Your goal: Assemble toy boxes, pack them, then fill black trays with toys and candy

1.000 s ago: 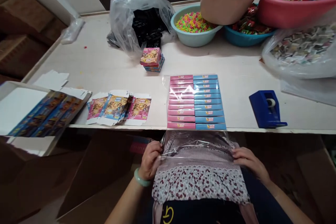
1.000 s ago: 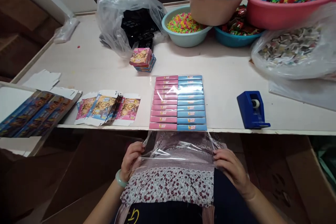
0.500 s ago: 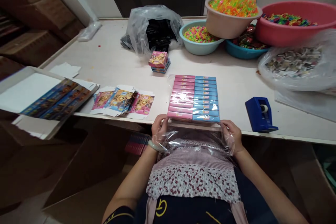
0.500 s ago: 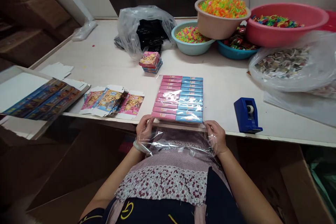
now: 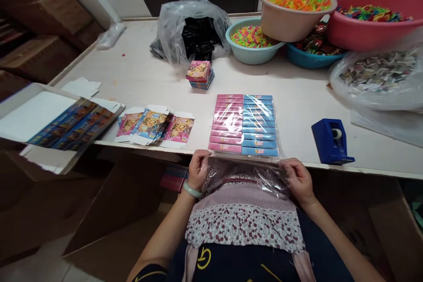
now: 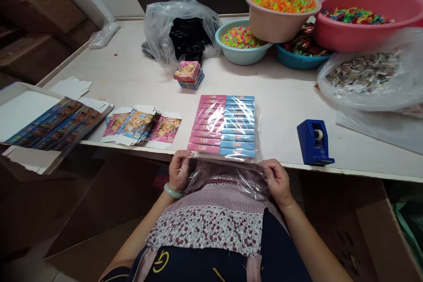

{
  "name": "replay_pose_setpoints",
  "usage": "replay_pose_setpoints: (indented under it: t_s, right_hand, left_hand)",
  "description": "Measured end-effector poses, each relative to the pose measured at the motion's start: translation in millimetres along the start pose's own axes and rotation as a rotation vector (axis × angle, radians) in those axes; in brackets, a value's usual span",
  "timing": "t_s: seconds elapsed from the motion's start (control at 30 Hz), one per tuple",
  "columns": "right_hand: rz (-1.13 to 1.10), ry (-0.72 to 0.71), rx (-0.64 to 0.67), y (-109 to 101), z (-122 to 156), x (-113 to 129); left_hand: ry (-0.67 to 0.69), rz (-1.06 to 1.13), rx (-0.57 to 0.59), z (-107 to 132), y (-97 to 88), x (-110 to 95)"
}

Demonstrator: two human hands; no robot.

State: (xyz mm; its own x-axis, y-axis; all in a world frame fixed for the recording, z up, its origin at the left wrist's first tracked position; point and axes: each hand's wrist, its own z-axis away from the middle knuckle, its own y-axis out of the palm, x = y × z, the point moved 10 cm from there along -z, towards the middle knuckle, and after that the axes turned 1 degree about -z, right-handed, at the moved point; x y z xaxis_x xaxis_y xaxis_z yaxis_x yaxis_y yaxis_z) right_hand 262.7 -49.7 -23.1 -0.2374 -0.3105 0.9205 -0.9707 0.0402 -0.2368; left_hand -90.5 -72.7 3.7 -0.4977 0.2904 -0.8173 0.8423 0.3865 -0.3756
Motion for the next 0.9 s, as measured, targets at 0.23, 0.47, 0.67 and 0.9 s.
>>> replay_pose_setpoints:
  t_s: [0.23,0.47,0.67,0.9]
  right_hand:
    - [0.205,0.145,-0.019,12.3,-17.8,-15.0]
    - [0.03,0.244,-0.33,-32.5,-23.1,3.3]
    - [0.265,0.298,-0.201,-29.3,14.5,-9.4]
    - [0.413,0.487,0.08,-10.2,12.1,-41.3]
  left_hand:
    - [-0.12,-0.041,-0.058,-9.9,15.3,9.4]
    - [-0.027,-0.061,-0.22,-24.2,-8.4,-25.5]
    - [-0.204,-0.139,-0.097,12.1,8.3,-8.5]
    - [-0.294,-0.254,-0.004,13.0,28.1,3.4]
